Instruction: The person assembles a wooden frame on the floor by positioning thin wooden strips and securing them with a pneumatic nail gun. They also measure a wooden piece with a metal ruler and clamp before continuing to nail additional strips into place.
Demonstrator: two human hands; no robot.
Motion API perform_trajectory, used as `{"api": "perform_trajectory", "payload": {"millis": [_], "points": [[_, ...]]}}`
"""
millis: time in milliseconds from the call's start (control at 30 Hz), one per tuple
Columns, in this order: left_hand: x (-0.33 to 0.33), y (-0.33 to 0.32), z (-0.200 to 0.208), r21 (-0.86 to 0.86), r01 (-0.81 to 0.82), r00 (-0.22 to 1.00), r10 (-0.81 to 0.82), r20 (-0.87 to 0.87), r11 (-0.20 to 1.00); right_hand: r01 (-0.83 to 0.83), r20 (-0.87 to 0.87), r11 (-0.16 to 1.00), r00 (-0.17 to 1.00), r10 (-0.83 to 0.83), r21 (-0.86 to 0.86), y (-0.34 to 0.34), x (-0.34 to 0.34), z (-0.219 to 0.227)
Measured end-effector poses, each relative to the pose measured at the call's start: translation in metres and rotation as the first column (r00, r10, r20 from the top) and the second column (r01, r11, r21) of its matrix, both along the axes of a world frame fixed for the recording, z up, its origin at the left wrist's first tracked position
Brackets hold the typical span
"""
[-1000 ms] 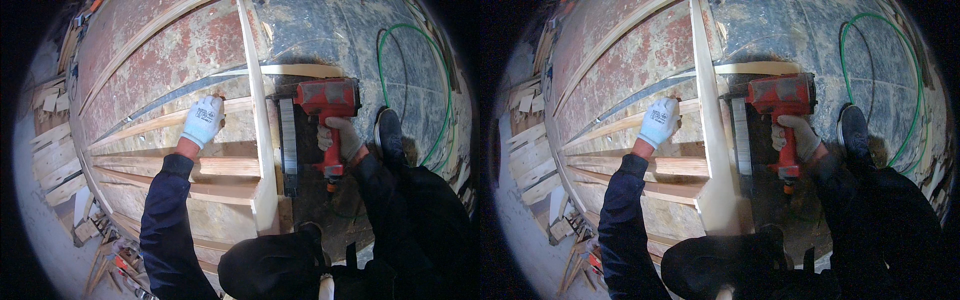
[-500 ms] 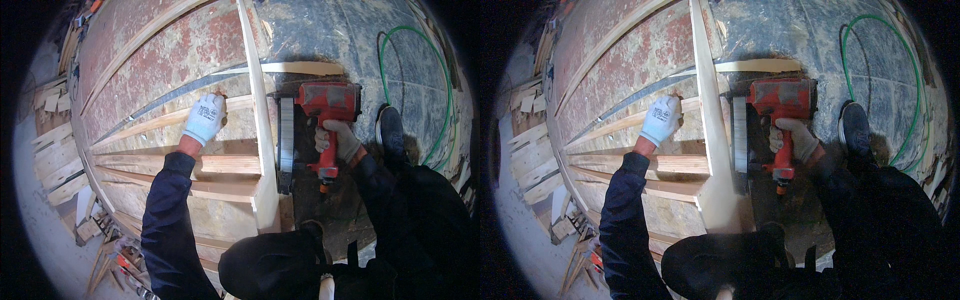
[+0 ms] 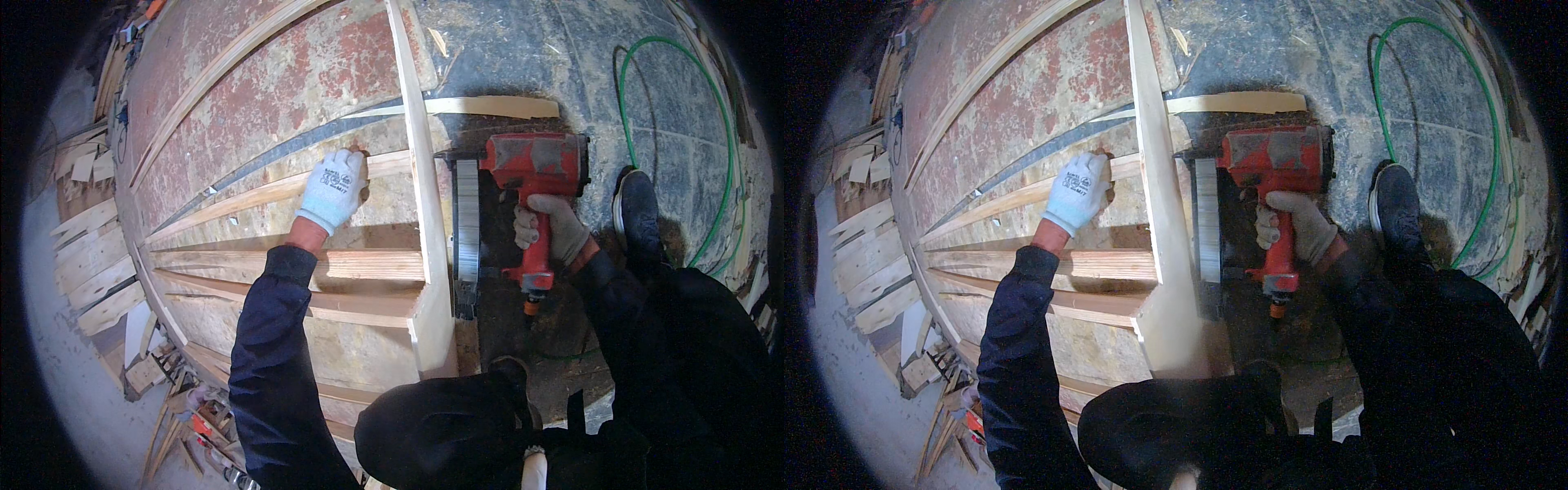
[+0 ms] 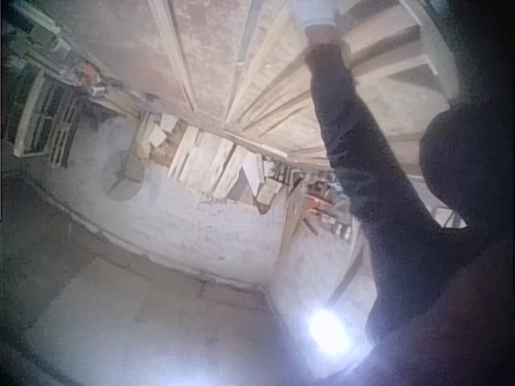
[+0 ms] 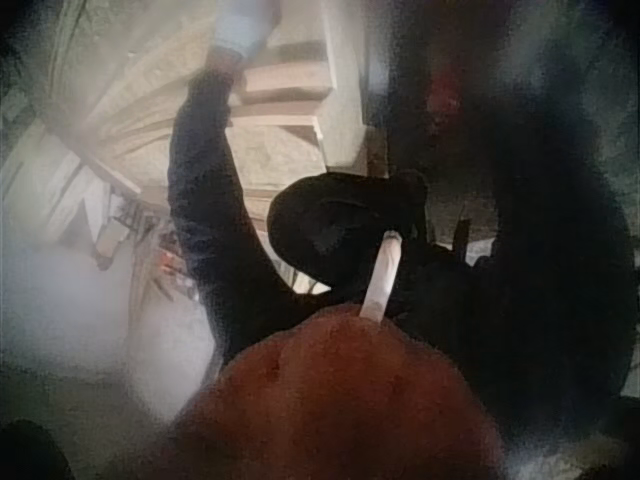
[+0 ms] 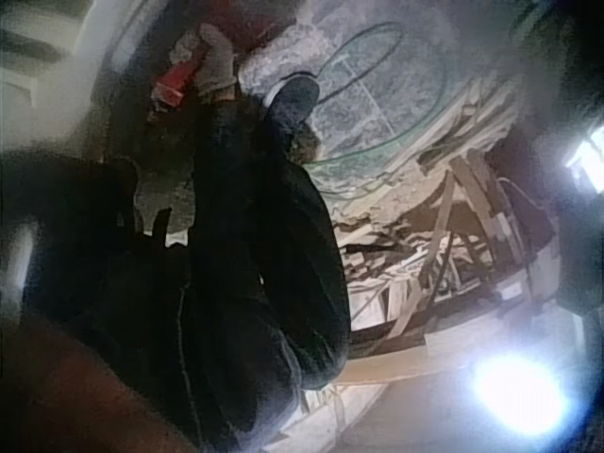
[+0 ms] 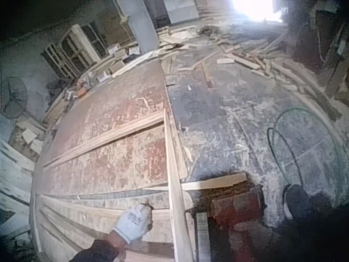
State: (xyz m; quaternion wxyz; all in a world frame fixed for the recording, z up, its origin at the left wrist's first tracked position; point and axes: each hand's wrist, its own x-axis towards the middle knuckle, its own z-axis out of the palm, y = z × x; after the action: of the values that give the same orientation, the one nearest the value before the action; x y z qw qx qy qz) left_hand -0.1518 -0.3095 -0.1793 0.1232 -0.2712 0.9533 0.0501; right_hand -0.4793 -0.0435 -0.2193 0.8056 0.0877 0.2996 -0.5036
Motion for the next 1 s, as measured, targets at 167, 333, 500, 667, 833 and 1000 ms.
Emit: {"api": "perform_trajectory", "payload": {"millis": [167,333,500,667,833,1000], "points": [[-0.001,0.001,0.0,0.014,-0.023,1.0,0.023,0.019,1.0,-0.028,-0.082,1.0,0.996,0.028,0.0,-0.002,0.0,0.011],[0.0,0.001,-0.002,0.004,-0.018,1.0,0.018,0.018,1.0,-0.02,-0.052,1.0,0.998,0.019,-0.011,-0.002,0.002,0.01],[0.001,-0.001,-0.005,0.0,0.006,1.0,-0.006,0.009,1.0,-0.037,-0.063,0.998,0.997,0.034,-0.043,0.001,0.001,0.004],[0.001,-0.001,-0.006,0.004,-0.001,1.0,0.001,0.018,1.0,-0.017,-0.051,0.999,0.999,0.015,-0.032,0.009,0.003,0.002],[-0.001,-0.001,-0.003,0.016,0.012,1.0,-0.012,-0.013,1.0,-0.009,0.064,0.998,0.998,0.013,-0.057,0.013,0.007,-0.007],[-0.005,-0.001,0.004,0.087,-0.055,0.995,0.047,0.087,0.995,-0.014,0.077,0.998,0.997,0.018,-0.057,0.015,0.006,-0.009]]}}
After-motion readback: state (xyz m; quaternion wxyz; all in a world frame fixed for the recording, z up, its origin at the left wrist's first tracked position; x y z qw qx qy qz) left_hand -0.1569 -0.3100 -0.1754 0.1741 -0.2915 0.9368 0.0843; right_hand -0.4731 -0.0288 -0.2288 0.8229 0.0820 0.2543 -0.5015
